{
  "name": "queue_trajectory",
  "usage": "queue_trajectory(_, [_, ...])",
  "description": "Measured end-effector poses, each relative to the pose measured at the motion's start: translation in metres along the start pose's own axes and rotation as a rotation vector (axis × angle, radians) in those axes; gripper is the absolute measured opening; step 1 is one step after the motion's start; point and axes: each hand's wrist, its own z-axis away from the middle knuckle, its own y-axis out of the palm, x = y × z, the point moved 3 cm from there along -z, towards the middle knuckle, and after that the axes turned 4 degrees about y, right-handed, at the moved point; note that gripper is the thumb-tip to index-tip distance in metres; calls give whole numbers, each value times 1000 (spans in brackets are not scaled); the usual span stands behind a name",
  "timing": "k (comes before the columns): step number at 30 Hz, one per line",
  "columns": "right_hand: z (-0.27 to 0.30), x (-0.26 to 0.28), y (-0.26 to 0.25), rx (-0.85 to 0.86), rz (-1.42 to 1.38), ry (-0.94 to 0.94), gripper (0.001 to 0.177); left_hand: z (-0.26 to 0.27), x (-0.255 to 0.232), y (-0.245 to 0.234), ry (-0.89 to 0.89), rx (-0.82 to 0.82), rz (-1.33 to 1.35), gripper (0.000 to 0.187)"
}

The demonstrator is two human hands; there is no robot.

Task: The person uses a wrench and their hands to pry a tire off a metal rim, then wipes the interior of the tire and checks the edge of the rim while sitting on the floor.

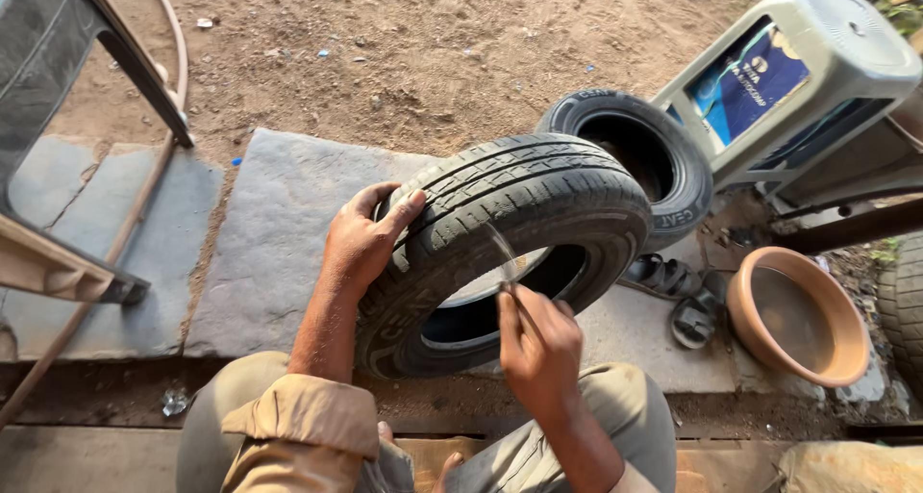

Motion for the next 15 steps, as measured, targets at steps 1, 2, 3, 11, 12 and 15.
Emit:
queue_trajectory(1, [-3, 3, -6, -9, -3, 15, 10, 2, 0, 0, 13, 4, 5, 60])
queue_trajectory(2, [-6, 5, -12, -18, -6, 30, 10, 2, 0, 1, 27, 8, 10, 60])
queue_trajectory(3, [-9, 7, -18, -23, -10, 38, 9, 1, 0, 1, 38, 6, 18, 60])
queue_trajectory(11, [-17, -2, -35, -158, 45, -113, 10, 0, 3, 3, 84, -19, 25, 53])
queue_trajectory(12, [-18, -3, -38, -182, 44, -116, 11, -3, 1, 2, 97, -28, 13, 52])
queue_trajectory(15, [-3, -23, -43, -259, -351, 395, 16, -5, 7, 5, 104, -2, 131, 50])
